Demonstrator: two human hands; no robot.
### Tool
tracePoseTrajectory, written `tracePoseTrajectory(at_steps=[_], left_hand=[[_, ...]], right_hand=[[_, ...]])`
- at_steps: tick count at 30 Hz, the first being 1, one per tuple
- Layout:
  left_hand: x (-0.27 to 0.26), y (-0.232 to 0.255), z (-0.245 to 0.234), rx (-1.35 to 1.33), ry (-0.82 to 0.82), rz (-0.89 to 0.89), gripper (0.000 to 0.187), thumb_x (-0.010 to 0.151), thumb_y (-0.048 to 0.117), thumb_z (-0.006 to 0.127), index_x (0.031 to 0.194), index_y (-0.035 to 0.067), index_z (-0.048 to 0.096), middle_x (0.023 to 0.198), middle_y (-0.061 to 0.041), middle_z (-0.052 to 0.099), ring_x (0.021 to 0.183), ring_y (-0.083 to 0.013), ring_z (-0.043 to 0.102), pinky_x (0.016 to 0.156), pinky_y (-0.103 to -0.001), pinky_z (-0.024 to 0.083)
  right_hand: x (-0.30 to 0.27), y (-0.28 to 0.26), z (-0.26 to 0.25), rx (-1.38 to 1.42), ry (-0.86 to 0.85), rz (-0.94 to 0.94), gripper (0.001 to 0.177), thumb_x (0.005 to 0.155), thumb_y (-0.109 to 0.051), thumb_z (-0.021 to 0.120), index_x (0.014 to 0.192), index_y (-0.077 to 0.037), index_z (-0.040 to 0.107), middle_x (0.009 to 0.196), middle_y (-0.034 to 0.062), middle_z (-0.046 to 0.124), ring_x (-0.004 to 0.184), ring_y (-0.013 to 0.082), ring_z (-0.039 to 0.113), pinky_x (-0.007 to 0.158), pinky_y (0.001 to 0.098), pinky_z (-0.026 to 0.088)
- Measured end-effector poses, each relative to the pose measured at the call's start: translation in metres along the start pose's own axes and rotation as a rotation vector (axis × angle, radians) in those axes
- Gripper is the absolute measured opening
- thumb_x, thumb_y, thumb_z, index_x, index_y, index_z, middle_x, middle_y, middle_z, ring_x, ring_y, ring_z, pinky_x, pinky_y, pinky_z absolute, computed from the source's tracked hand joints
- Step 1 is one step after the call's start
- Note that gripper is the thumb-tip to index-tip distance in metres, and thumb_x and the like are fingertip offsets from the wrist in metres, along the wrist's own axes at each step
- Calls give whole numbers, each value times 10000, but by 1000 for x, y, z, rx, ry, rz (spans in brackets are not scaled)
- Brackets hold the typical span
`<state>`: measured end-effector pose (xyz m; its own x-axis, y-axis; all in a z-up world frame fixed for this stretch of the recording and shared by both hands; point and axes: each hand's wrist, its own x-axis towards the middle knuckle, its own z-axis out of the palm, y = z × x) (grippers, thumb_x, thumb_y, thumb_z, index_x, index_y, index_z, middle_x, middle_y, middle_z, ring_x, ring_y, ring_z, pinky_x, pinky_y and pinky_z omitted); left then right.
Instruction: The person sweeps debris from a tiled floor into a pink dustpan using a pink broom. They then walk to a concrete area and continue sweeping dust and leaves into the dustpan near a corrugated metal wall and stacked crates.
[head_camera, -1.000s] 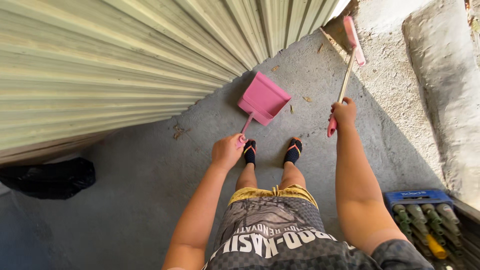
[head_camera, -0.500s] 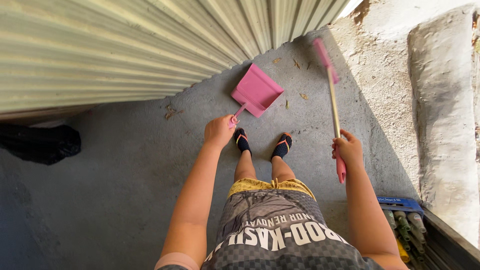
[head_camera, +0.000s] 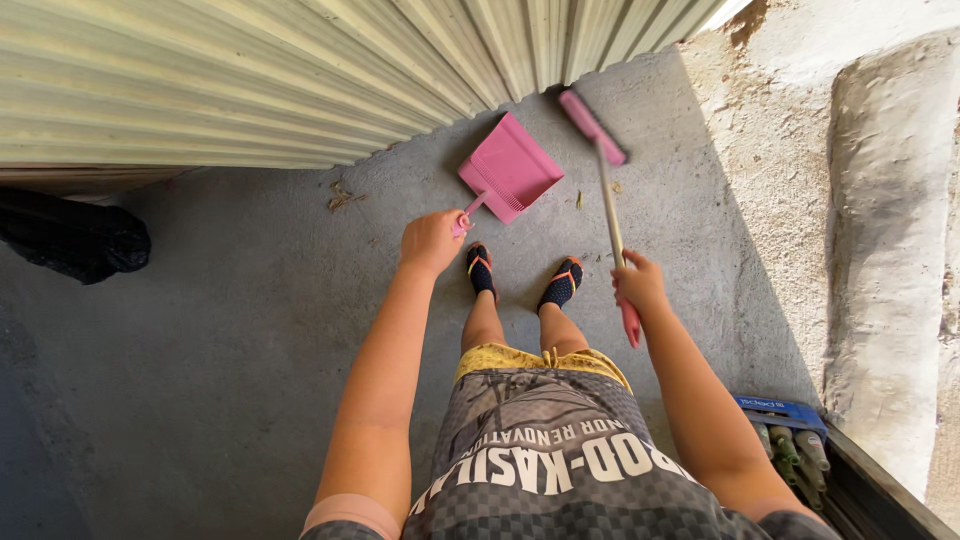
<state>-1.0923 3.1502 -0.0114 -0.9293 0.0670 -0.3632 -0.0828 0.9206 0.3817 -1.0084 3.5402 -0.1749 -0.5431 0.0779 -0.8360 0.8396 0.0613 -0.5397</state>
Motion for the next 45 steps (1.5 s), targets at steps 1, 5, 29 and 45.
tracePoseTrajectory(at_steps=[1, 5, 29, 45], left_hand=[[1, -5, -1, 0, 7, 5, 140, 842, 222, 750, 976, 185, 735, 872, -88, 750, 814, -342, 710, 688, -459, 545], [-1, -29, -3, -17, 20, 10, 137, 836, 212, 766, 966, 182, 732, 866, -90, 748, 817, -341, 712, 697, -458, 546], [31, -159, -67, -51, -42, 69, 139, 860, 230, 738, 984, 171, 726, 864, -103, 747, 817, -348, 713, 698, -468, 546], [-5, -213, -98, -38, -110, 33, 157, 863, 206, 749, 1014, 166, 737, 893, -107, 753, 846, -343, 717, 722, -455, 555]], right_hand=[[-18, 1, -7, 51, -24, 28, 612, 849, -61, 657, 1454, -60, 565, 721, 103, 617, 536, 191, 576, 448, 374, 487], [-68, 3, -7, 127, 61, 73, 615, 851, -46, 657, 1460, -69, 574, 713, 101, 607, 514, 197, 551, 437, 360, 477], [-22, 8, 213, -660, 372, -497, 584, 778, -136, 786, 1353, -65, 715, 942, 249, 719, 850, 317, 700, 753, 398, 556], [22, -4, 229, -386, 450, -200, 613, 779, -157, 756, 1369, -29, 652, 930, 228, 736, 823, 289, 740, 737, 403, 573]])
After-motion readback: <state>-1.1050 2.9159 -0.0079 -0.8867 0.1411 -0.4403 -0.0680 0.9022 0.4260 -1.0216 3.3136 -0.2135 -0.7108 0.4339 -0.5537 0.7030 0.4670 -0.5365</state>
